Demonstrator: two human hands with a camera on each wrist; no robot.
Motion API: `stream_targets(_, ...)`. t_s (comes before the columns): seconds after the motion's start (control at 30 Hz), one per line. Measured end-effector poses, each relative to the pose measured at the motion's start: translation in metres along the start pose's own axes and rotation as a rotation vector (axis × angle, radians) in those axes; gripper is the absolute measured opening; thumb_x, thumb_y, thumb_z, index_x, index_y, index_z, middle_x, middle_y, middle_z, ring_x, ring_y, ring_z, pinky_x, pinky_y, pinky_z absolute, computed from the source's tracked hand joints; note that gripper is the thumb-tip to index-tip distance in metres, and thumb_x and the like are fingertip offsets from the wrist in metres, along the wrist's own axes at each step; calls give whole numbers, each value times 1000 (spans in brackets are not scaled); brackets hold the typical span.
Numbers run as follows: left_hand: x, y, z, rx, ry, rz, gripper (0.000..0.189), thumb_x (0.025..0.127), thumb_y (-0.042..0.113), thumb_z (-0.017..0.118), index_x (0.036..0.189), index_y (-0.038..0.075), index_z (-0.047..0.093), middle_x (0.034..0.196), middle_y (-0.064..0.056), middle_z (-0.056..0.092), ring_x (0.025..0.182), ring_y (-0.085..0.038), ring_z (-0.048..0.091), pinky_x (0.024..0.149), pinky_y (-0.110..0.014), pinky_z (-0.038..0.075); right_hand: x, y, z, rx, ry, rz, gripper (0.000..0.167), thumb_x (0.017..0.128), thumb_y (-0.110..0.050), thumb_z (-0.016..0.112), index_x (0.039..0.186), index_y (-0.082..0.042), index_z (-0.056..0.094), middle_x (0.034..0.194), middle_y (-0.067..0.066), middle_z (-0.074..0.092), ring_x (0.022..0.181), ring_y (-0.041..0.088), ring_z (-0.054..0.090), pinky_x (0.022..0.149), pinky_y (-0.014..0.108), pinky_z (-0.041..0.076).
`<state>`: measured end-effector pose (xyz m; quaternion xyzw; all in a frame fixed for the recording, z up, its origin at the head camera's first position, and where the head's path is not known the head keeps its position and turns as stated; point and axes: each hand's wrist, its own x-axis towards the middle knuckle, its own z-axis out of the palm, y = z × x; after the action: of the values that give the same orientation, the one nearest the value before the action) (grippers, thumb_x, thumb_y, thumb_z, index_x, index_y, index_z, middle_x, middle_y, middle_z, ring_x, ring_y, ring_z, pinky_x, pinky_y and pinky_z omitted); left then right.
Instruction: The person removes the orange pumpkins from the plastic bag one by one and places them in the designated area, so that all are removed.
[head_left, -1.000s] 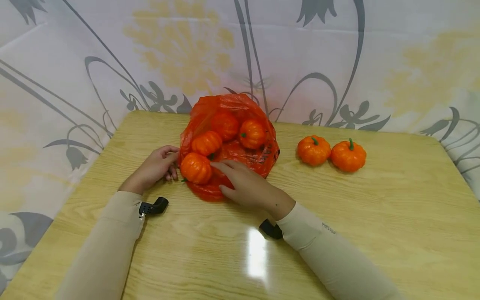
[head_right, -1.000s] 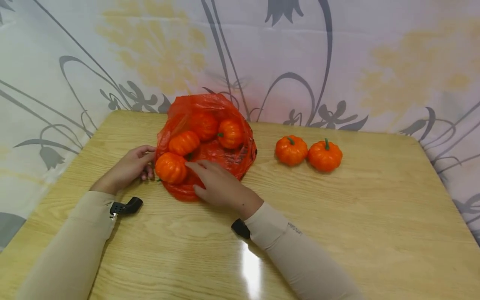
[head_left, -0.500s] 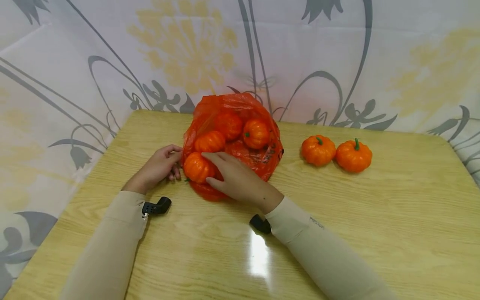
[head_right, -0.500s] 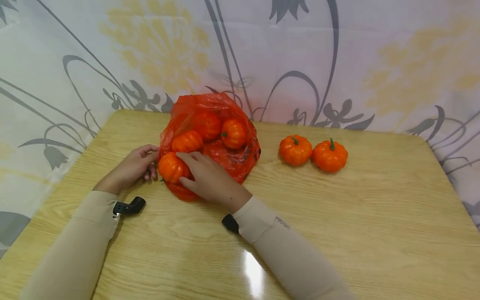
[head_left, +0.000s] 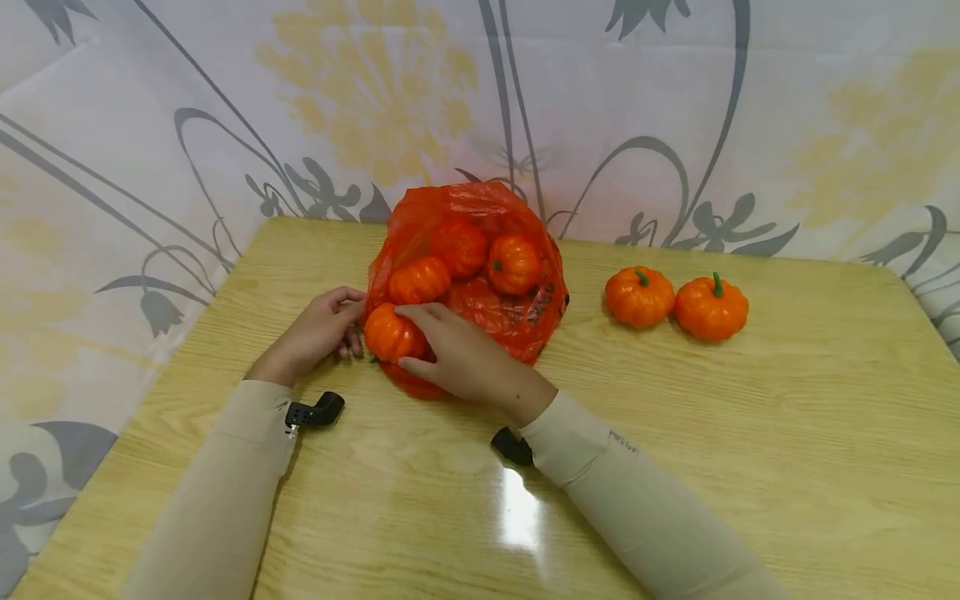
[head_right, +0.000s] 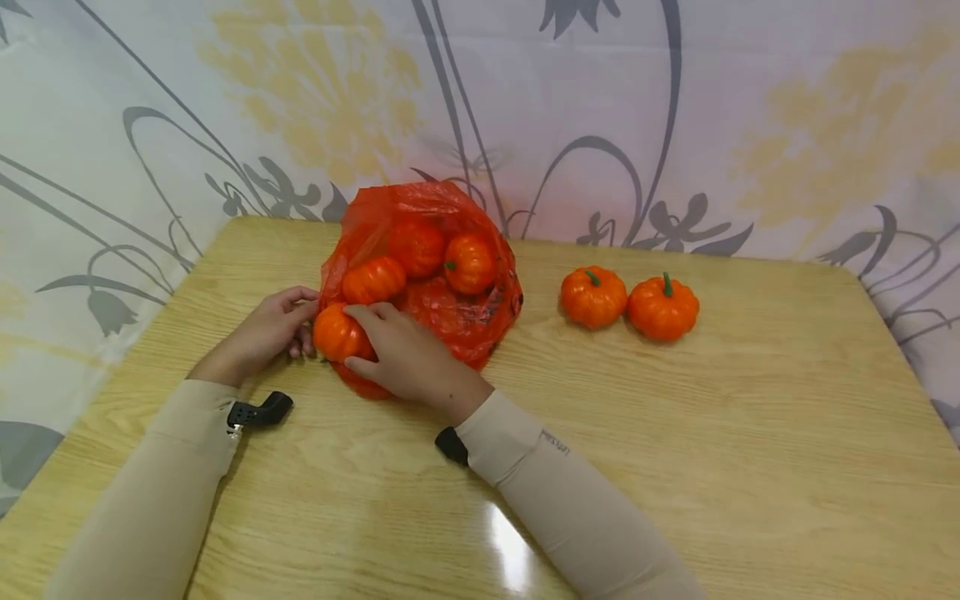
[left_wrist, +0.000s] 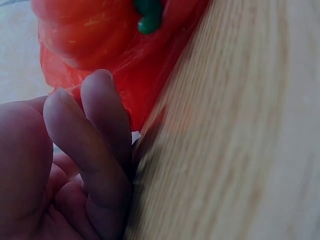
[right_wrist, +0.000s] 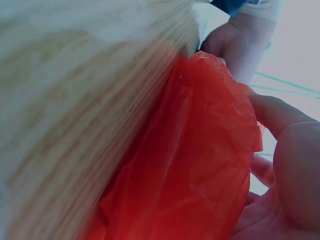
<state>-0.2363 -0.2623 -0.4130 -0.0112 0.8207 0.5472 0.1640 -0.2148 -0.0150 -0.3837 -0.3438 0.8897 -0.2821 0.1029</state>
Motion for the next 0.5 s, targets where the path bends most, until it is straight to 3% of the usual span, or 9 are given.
stream_targets(0.2, 1, -2, 1, -6, -22, -27, 44, 108, 32, 43, 139, 0, 42, 62, -3, 60, 52, -11, 56, 50, -23, 51, 0, 1, 5, 8, -1, 3, 62, 95, -41, 67, 144, -13, 40, 139, 8, 55, 128, 21, 56, 111, 38, 45)
stream_targets(0.5, -1, 2, -1, 2, -2, -25, 45, 108, 34, 41, 140, 1, 41, 62, -2, 59, 51, -10, 54, 48, -22, 49, 2, 0, 4, 51, 35, 1, 62, 94, -40, 69, 139, -11, 38, 129, 10, 62, 117, 23, 63, 104, 38, 50)
